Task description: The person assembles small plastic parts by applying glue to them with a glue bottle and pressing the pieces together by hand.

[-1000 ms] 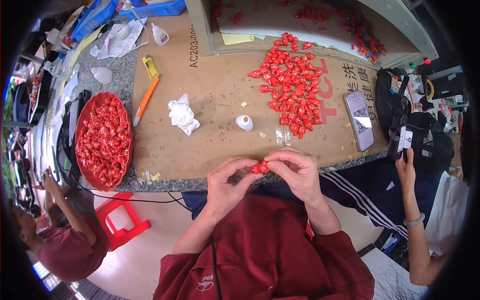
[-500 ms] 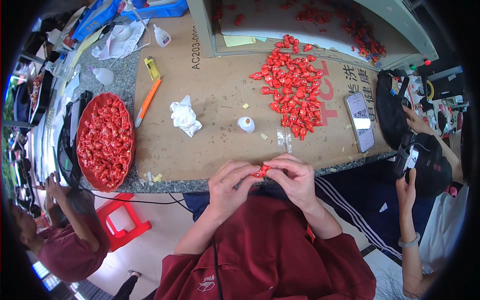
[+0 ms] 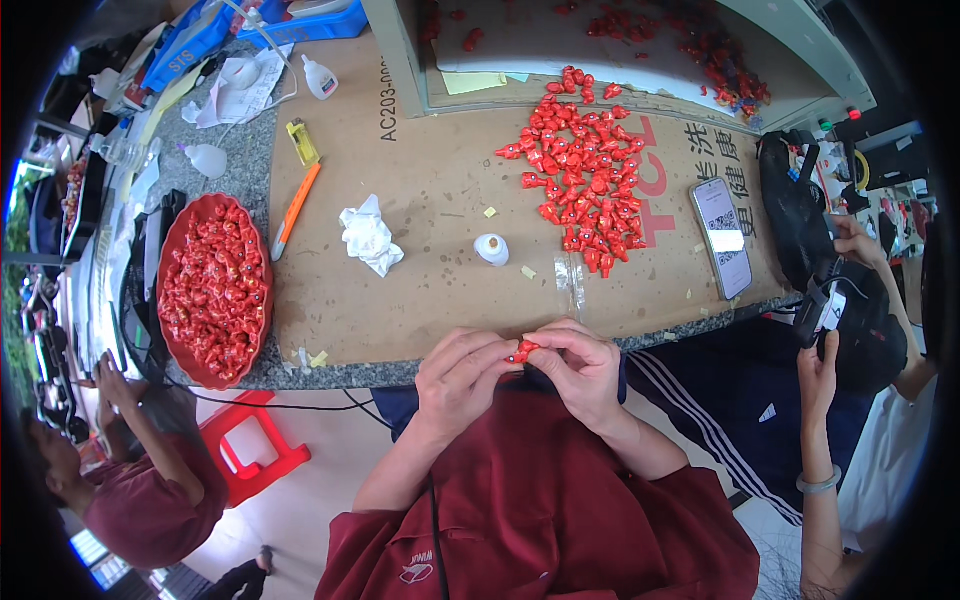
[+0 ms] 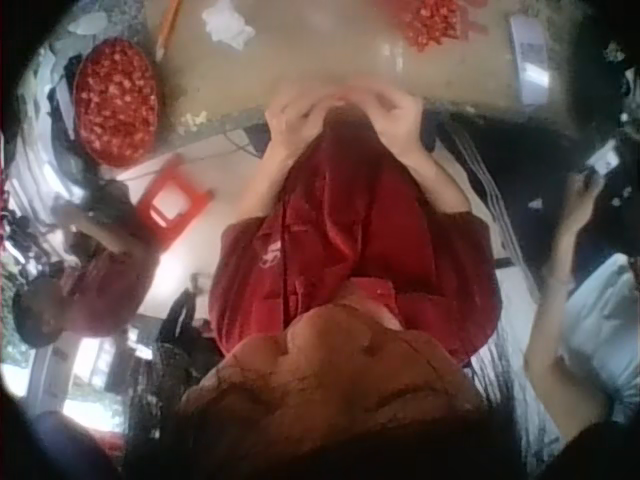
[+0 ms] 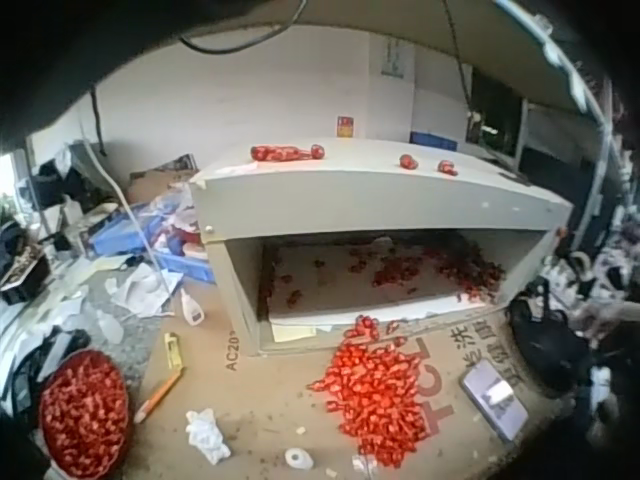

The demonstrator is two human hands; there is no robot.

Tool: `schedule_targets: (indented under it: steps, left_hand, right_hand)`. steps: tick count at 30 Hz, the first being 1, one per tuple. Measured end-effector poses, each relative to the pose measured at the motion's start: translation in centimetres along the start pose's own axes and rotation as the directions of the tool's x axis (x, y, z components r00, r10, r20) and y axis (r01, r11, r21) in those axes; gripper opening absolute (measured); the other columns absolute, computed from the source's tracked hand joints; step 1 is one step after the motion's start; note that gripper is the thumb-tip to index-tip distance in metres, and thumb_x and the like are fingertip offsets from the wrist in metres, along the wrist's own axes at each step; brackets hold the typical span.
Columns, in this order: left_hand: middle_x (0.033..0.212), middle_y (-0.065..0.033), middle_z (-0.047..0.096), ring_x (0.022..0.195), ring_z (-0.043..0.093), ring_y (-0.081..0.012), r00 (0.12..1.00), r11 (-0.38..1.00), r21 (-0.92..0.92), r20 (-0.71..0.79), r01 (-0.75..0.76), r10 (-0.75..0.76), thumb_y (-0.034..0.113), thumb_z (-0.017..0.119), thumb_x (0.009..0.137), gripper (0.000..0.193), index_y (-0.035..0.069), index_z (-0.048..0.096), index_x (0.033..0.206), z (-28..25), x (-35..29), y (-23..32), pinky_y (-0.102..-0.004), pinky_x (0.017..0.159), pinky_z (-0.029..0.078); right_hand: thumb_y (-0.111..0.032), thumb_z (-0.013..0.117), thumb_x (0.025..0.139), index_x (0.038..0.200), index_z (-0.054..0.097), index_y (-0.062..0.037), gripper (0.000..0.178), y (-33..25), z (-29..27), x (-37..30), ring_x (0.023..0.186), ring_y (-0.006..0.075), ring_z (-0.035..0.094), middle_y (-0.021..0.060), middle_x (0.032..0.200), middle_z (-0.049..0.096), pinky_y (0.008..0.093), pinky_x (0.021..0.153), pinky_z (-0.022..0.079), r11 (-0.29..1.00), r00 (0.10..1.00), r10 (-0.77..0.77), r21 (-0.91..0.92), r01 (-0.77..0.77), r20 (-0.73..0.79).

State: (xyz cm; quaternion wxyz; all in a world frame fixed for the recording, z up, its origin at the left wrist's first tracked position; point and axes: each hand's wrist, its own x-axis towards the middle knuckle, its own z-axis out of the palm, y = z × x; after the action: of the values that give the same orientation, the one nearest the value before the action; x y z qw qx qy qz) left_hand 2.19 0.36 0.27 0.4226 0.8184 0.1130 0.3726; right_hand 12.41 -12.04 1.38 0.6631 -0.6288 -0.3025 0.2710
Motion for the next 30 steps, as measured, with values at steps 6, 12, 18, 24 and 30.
schedule_targets:
  steps: [6, 12, 18, 24, 30]
  left_hand:
    - [0.078, -0.0073, 0.063, 0.068, 0.06, -0.0213, 0.995, 0.995, 0.02, 0.03, 0.094, -0.094, -0.002, 0.073, 0.06, 0.023, 0.003, 0.066, 0.082, 0.0, 0.1, 0.3, -0.0296, 0.059, 0.05]
    - [0.078, -0.0068, 0.063, 0.07, 0.06, -0.0212, 0.988, 0.988, 0.026, 0.02, 0.154, -0.155, -0.002, 0.073, 0.06, 0.024, 0.003, 0.067, 0.083, -0.7, 0.0, 0.4, -0.0293, 0.06, 0.049]
    - [0.078, -0.0064, 0.063, 0.07, 0.06, -0.0211, 0.987, 0.986, 0.072, -0.059, 0.152, -0.148, -0.001, 0.074, 0.06, 0.023, 0.003, 0.067, 0.082, -2.9, 0.0, 0.2, -0.0293, 0.06, 0.049]
    - [0.079, -0.007, 0.063, 0.071, 0.061, -0.0213, 0.966, 0.971, 0.095, -0.157, 0.221, -0.204, -0.001, 0.074, 0.061, 0.022, 0.004, 0.067, 0.081, -5.3, -0.9, -0.1, -0.029, 0.06, 0.049]
    - [0.08, -0.0062, 0.065, 0.07, 0.061, -0.0139, 0.849, 0.88, -0.116, -0.231, 0.461, -0.476, -0.001, 0.072, 0.068, 0.02, 0.002, 0.066, 0.087, -7.3, -2.7, -1.3, -0.0251, 0.061, 0.048]
  right_hand:
    - [0.004, 0.061, 0.08, 0.094, 0.064, 0.0042, 0.014, 0.1, 0.0, 0.2, 0.083, 0.0126, 0.059, 0.0091, 0.09, 0.062, 0.0237, 0.073, 0.048, 0.986, 0.991, 0.135, 0.094, -0.136, 0.022]
    - [0.003, 0.06, 0.081, 0.096, 0.063, 0.0042, 0.015, 0.1, 0.5, 0.5, 0.084, 0.0124, 0.059, 0.0086, 0.092, 0.061, 0.0236, 0.074, 0.047, 0.977, 0.986, 0.154, 0.139, -0.161, 0.06]
    - [0.002, 0.061, 0.082, 0.095, 0.063, 0.004, 0.014, -0.1, 2.6, 1.7, 0.084, 0.0119, 0.058, 0.0077, 0.092, 0.061, 0.0233, 0.074, 0.047, 0.976, 0.981, 0.138, 0.151, -0.159, 0.14]
    - [0.003, 0.06, 0.082, 0.094, 0.062, 0.0044, 0.012, -0.4, 5.3, 2.9, 0.082, 0.0119, 0.058, 0.008, 0.091, 0.059, 0.0228, 0.072, 0.047, 0.975, 0.961, 0.141, 0.135, -0.177, 0.239]
    - [-0.003, 0.062, 0.083, 0.096, 0.063, 0.0026, 0.014, -0.5, 8.0, 5.2, 0.079, 0.0084, 0.057, 0.0065, 0.092, 0.061, 0.0222, 0.068, 0.047, 0.966, 0.915, 0.181, 0.111, -0.235, 0.36]
